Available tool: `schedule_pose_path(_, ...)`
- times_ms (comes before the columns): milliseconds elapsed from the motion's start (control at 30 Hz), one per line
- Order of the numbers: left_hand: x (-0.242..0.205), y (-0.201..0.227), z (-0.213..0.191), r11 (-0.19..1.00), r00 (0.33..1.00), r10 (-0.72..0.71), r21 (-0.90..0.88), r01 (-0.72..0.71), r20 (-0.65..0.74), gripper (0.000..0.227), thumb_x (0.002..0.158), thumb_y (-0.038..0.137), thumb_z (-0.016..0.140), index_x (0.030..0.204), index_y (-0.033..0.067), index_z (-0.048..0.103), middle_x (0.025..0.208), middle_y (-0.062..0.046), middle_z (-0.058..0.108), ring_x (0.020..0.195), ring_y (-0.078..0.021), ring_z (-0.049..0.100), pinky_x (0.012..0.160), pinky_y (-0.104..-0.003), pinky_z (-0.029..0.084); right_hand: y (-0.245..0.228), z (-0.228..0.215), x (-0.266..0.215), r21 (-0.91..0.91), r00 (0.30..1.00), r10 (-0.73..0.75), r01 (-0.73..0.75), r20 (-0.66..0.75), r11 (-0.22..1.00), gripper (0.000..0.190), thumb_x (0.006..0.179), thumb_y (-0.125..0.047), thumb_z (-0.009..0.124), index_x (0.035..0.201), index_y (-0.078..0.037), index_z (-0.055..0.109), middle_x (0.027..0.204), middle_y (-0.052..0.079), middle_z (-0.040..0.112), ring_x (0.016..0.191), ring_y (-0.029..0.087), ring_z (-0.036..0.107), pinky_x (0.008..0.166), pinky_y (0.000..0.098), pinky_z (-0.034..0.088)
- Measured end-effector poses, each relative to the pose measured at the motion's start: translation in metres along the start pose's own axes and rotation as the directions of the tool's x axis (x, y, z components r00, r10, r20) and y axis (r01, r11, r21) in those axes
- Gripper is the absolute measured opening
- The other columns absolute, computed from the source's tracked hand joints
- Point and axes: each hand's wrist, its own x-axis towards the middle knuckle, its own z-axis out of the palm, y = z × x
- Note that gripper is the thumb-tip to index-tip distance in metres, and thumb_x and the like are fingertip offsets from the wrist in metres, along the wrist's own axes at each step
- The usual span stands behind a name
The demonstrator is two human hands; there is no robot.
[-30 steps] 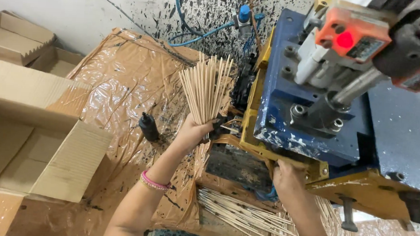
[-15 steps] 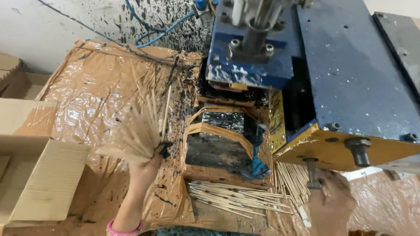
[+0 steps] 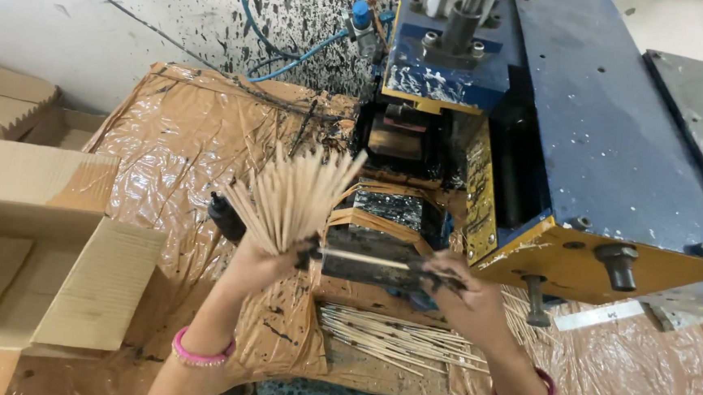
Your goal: Operating a machine to process wooden sticks, likely for incense manufacturing.
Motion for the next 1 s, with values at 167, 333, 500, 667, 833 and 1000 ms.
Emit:
schedule_pose_path(167,0.045,-0.059,-0.020,0.990,0.953,-0.119,0.036,0.134,-0.279,0.021,0.083,-0.011,0.061,0.101,-0.0017,0.068,0.094,-0.009,0.067,0.082,-0.0185,0.063,0.069,-0.033,0.056,-0.037,0.044,0.076,-0.896,0.808,-0.443,0.443,0.389,0.020,0.037,0.081,0.002,0.067,0.117,-0.004,0.072,0.108,0.014,0.073,0.114,0.034,0.066,0.109,0.0606,0.040)
schedule_pose_path(333,0.059,-0.085,0.004,0.921,0.856,-0.377,-0.244,0.305,-0.354,0.016,0.082,-0.005,0.061,0.098,-0.0033,0.067,0.089,-0.009,0.066,0.076,-0.0160,0.059,0.063,-0.032,0.052,0.012,0.016,0.077,-0.917,0.860,-0.432,0.367,0.271,0.155,0.037,0.085,0.011,0.060,0.120,0.004,0.069,0.121,0.024,0.071,0.121,0.036,0.061,0.114,0.0502,0.044)
schedule_pose_path(500,0.061,-0.095,0.010,0.909,0.884,-0.323,-0.369,0.192,-0.336,0.021,0.082,-0.004,0.061,0.102,-0.0038,0.068,0.092,-0.006,0.067,0.080,-0.0135,0.061,0.069,-0.030,0.053,0.004,0.010,0.062,-0.912,0.923,-0.345,0.280,0.169,0.301,0.041,0.080,0.010,0.055,0.119,0.009,0.067,0.117,0.029,0.071,0.112,0.041,0.063,0.101,0.0478,0.048)
schedule_pose_path(667,0.055,-0.077,0.015,0.904,0.859,-0.368,-0.354,0.241,-0.356,0.021,0.083,-0.003,0.059,0.102,-0.0007,0.067,0.087,-0.003,0.065,0.072,-0.0104,0.059,0.063,-0.026,0.050,0.148,-0.046,0.071,-0.793,0.965,0.198,-0.254,-0.171,0.553,0.021,0.107,-0.012,0.057,0.115,0.001,0.072,0.089,0.021,0.073,0.085,0.033,0.070,0.078,0.0387,0.056)
schedule_pose_path(833,0.017,-0.078,0.010,0.959,0.834,-0.283,-0.123,0.255,-0.473,0.019,0.083,-0.005,0.056,0.099,-0.0025,0.066,0.078,-0.006,0.060,0.058,-0.0117,0.054,0.044,-0.025,0.045,-0.037,-0.001,0.011,-0.991,0.994,0.032,-0.106,-0.104,0.083,0.030,0.101,-0.022,0.062,0.128,-0.025,0.074,0.074,0.005,0.071,0.066,0.018,0.067,0.068,0.0313,0.055)
schedule_pose_path(1000,-0.045,-0.046,0.000,0.954,0.766,-0.298,-0.155,0.256,-0.569,0.027,0.085,-0.010,0.053,0.102,-0.0010,0.072,0.089,-0.012,0.074,0.059,-0.0134,0.061,0.045,-0.024,0.047,-0.003,-0.077,-0.079,-0.816,0.848,-0.263,-0.288,-0.460,0.501,0.015,0.098,-0.013,0.064,0.106,-0.006,0.075,0.089,0.010,0.072,0.075,0.022,0.065,0.064,0.0350,0.052)
